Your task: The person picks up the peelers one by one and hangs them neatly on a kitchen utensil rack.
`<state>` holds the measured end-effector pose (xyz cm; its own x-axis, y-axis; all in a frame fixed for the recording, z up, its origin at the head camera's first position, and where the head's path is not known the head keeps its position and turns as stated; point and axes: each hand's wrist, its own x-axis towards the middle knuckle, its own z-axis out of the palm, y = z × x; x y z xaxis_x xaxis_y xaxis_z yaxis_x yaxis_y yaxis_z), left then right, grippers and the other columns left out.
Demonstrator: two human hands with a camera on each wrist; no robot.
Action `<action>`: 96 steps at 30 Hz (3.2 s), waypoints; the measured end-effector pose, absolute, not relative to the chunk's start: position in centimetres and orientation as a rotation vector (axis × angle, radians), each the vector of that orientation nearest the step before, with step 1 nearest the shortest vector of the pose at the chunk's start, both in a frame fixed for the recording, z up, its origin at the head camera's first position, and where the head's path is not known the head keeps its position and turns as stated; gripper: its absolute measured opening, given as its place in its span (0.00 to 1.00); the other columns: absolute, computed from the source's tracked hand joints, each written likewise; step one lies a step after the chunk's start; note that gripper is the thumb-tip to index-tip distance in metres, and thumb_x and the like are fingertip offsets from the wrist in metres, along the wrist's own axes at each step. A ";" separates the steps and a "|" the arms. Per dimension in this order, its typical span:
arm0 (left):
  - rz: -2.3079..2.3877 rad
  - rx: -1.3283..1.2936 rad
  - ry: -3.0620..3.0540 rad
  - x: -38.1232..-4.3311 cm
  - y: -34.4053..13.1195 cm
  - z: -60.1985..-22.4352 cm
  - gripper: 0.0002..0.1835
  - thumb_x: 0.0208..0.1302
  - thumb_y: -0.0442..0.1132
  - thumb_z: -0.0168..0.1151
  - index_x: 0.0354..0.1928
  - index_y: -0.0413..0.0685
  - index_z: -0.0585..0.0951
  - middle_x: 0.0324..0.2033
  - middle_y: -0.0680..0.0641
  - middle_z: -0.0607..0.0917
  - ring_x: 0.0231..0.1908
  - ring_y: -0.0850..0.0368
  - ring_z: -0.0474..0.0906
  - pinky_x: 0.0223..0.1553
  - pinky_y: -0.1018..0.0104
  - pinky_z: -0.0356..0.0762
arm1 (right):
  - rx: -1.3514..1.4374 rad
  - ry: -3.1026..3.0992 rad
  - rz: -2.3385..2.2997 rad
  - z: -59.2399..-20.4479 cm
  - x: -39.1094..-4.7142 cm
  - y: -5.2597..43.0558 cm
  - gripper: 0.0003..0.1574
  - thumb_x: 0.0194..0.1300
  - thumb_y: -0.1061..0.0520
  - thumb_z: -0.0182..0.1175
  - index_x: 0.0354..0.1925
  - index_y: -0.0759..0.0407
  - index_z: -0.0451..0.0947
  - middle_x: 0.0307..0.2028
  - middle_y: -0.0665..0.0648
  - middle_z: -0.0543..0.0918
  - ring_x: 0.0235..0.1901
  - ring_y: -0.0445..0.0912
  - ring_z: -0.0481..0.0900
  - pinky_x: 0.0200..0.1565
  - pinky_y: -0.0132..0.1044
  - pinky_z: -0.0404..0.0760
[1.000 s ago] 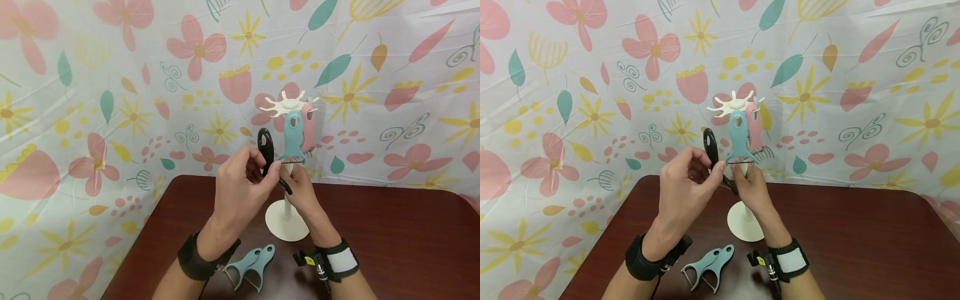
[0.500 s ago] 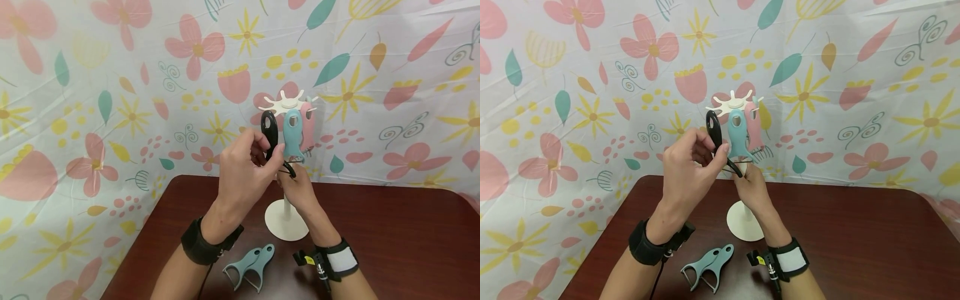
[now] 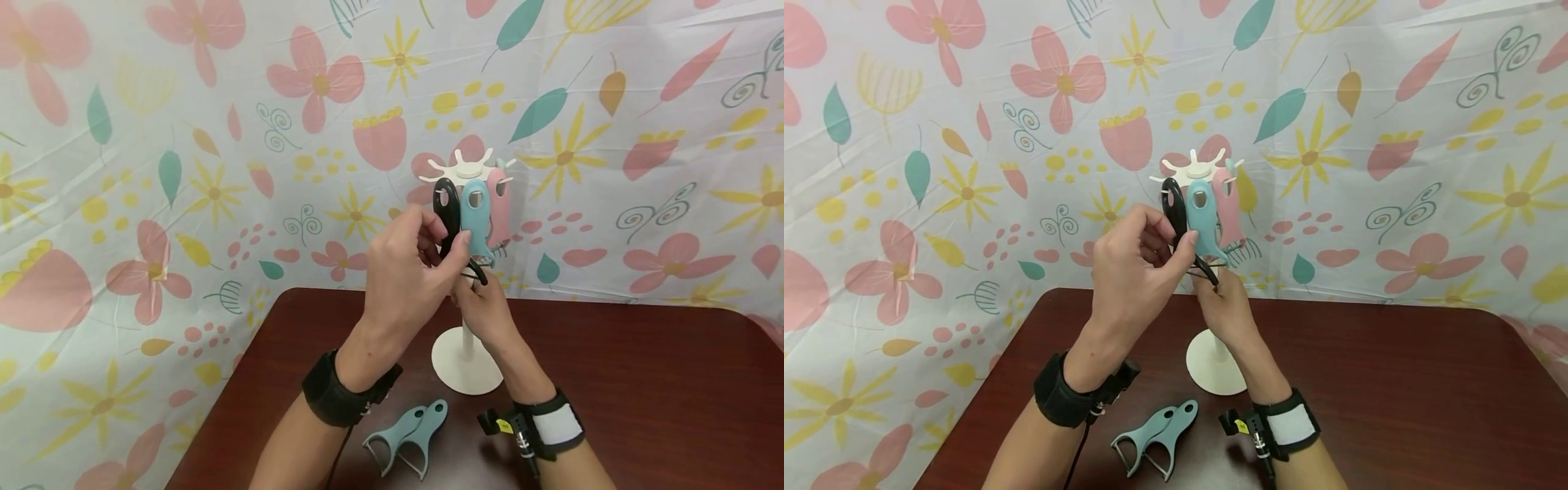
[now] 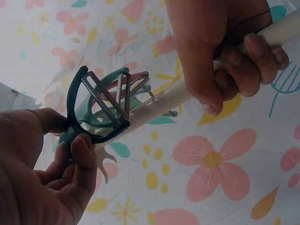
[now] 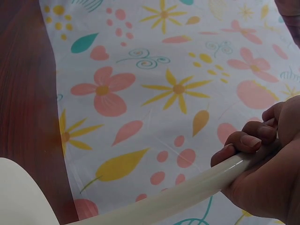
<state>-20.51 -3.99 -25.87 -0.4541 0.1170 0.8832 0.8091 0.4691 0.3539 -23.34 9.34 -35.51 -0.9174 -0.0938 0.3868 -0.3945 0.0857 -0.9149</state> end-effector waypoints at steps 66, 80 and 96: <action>-0.895 -0.613 -2.332 -19.6 -8.2 -36.1 0.11 0.63 0.49 0.62 0.36 0.52 0.73 0.33 0.56 0.71 0.24 0.67 0.71 0.25 0.76 0.72 | 0.455 -2.160 1.792 -35.3 -23.0 9.1 0.24 0.76 0.61 0.47 0.25 0.77 0.68 0.20 0.64 0.68 0.16 0.43 0.58 0.18 0.33 0.58; -0.544 -0.657 -2.674 -17.0 -9.3 -42.2 0.15 0.59 0.58 0.64 0.35 0.60 0.73 0.30 0.62 0.68 0.22 0.67 0.65 0.21 0.72 0.66 | 0.500 -2.114 1.806 -35.5 -23.2 8.9 0.24 0.76 0.63 0.46 0.22 0.77 0.67 0.19 0.64 0.68 0.16 0.43 0.57 0.18 0.34 0.55; -0.354 -0.783 -2.926 -14.9 -9.0 -45.7 0.19 0.59 0.61 0.64 0.32 0.57 0.71 0.28 0.58 0.68 0.28 0.63 0.65 0.20 0.71 0.66 | 0.537 -2.114 1.799 -35.8 -23.4 9.0 0.25 0.76 0.63 0.46 0.20 0.75 0.65 0.17 0.60 0.65 0.16 0.44 0.54 0.17 0.34 0.53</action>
<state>-14.89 -8.95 -45.66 -0.8641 0.4811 0.1479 0.5025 0.8414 0.1988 -23.39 8.97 -35.82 -0.8806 -0.0809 0.4668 -0.4738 0.1399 -0.8695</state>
